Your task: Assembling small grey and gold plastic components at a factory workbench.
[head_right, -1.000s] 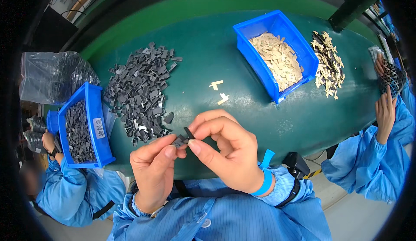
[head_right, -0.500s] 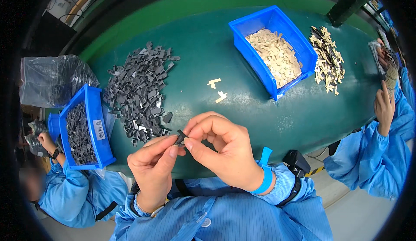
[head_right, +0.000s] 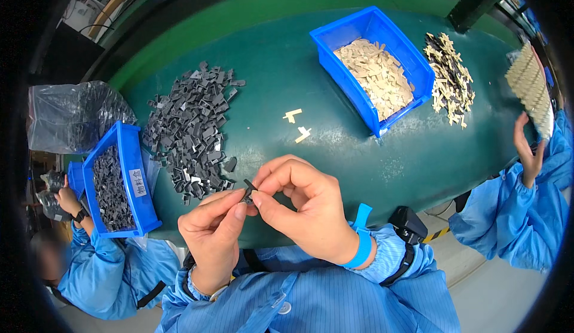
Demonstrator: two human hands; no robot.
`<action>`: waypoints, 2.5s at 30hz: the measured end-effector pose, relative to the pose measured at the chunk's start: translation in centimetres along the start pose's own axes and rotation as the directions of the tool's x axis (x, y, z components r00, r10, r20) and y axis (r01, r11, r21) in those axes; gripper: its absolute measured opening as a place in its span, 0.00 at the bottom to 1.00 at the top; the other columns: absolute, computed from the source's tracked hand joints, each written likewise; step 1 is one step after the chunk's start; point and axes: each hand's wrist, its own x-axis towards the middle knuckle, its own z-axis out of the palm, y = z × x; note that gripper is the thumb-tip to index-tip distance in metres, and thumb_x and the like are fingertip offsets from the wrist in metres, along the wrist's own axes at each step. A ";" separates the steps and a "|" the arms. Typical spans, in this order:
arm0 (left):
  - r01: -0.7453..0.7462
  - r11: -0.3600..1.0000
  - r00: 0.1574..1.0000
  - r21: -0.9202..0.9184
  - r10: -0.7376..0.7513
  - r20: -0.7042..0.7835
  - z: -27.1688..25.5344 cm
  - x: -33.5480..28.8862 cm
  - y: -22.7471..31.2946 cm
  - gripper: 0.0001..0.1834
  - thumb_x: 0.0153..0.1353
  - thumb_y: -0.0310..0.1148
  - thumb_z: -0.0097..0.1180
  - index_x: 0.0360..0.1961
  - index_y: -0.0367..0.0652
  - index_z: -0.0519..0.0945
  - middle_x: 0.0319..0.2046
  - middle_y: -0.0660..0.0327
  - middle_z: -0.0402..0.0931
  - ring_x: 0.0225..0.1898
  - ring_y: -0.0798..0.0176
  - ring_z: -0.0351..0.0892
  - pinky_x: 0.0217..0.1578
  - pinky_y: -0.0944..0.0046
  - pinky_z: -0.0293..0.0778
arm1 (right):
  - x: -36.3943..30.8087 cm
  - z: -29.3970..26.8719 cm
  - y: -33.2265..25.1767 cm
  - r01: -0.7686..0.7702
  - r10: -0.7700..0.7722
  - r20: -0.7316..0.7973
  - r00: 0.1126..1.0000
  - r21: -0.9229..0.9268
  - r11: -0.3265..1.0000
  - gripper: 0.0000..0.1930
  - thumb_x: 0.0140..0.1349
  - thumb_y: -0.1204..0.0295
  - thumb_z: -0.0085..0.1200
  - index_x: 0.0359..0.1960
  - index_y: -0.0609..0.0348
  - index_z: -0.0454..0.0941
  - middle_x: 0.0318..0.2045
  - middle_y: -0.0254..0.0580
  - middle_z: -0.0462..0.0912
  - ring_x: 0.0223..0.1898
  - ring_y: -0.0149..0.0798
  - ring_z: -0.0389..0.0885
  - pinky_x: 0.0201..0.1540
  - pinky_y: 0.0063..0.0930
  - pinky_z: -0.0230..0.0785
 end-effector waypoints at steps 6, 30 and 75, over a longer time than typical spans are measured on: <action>0.013 1.000 1.000 -0.009 -0.013 -0.003 0.0 0.0 0.0 0.13 0.51 0.14 0.54 0.40 0.30 0.78 0.37 0.49 0.77 0.34 0.64 0.78 0.33 0.72 0.75 | 0.0 0.1 0.0 0.029 -0.029 -0.005 1.000 -0.033 0.999 0.05 0.51 0.88 0.52 0.29 0.68 0.71 0.36 0.43 0.71 0.37 0.30 0.74 0.40 0.23 0.72; -0.061 0.993 0.998 0.099 0.060 0.014 0.2 0.0 0.6 0.13 0.48 0.14 0.57 0.37 0.30 0.79 0.36 0.49 0.77 0.36 0.63 0.78 0.35 0.72 0.73 | 0.1 0.0 0.4 0.149 -0.150 0.007 0.989 -0.203 0.968 0.08 0.46 0.87 0.55 0.25 0.65 0.71 0.35 0.43 0.72 0.36 0.30 0.73 0.37 0.21 0.68; -0.362 0.845 0.894 0.393 0.194 0.405 -0.3 0.9 4.0 0.22 0.47 0.18 0.59 0.46 0.30 0.74 0.29 0.51 0.79 0.31 0.62 0.80 0.33 0.69 0.74 | 1.0 -1.6 -3.0 -0.534 0.531 0.368 0.763 -0.101 0.839 0.03 0.53 0.78 0.52 0.27 0.63 0.70 0.24 0.30 0.70 0.23 0.22 0.66 0.25 0.16 0.56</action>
